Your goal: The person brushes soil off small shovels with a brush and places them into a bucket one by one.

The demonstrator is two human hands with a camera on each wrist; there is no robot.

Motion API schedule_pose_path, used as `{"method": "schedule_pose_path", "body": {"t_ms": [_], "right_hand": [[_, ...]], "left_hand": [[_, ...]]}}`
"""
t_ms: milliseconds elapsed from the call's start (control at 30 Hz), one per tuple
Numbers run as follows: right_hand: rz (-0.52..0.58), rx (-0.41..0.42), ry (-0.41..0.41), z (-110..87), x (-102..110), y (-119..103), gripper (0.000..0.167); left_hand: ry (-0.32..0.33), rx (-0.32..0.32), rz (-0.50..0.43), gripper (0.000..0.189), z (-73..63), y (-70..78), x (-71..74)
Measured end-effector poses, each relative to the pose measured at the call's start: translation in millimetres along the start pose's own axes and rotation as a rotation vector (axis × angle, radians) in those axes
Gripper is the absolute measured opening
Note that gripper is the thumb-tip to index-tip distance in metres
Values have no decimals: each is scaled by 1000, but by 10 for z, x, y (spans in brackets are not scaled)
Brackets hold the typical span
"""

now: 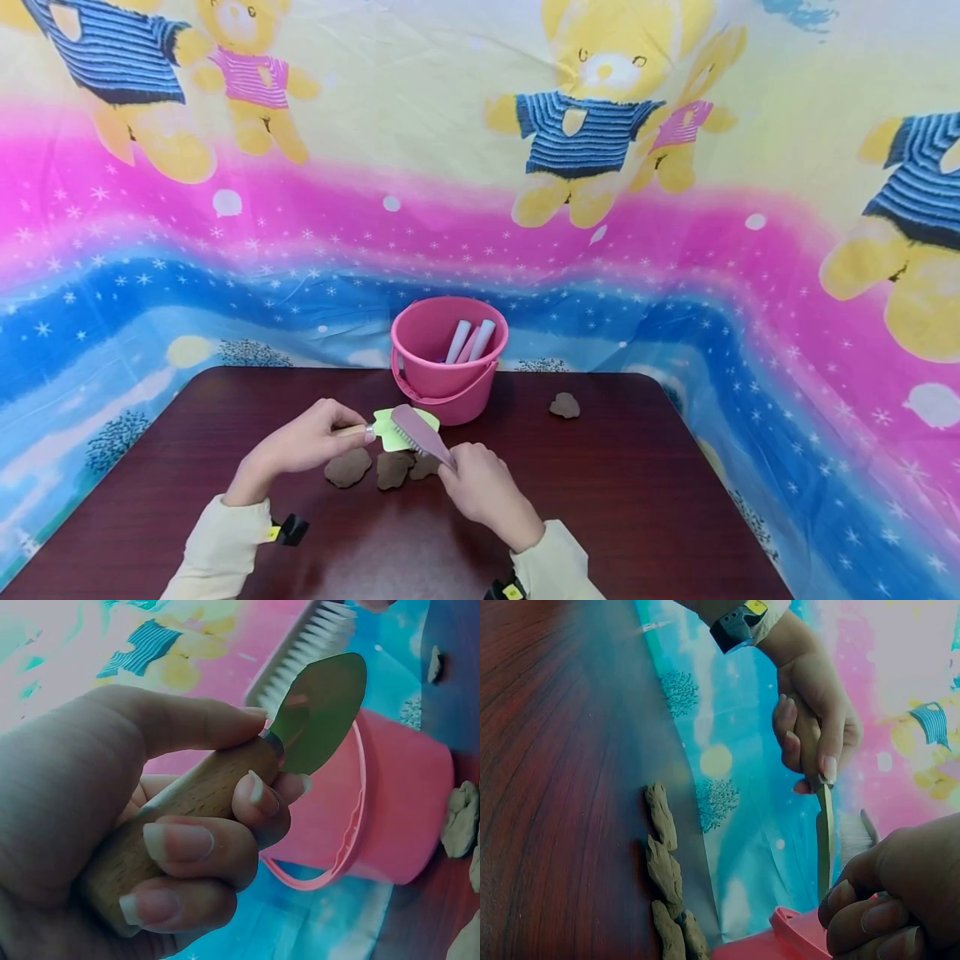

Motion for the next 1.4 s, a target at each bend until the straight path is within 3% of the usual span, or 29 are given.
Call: {"method": "schedule_pose_path", "body": {"t_ms": [467,800,967,1167,1400], "right_hand": [[-11,35,-19,5,-49,-29,27],[-14,-3,-28,10,-32,18,26],[3,-30,-32,8,1,56,20],[-20,-40,-3,7,57,111,27],[-12,-49,2,-4,74,155,29]], "left_hand": [[-19,-9,0,45,52,75,-136],[-15,-37,13,42,17,92,-72],[-21,-14,-9,36,5,72,-43],[-14,15,-35,21,5,56,2],[-11,20,-44,19,-9,39,20]]}}
Point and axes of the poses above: each hand's wrist, its own z-axis towards the middle knuckle, its own x-axis out of the back of the hand, y = z × x, the point moved 6 cm from there along z, towards the middle knuckle, and after that the axes turned 10 degrees about x, right-handed, at the moved point
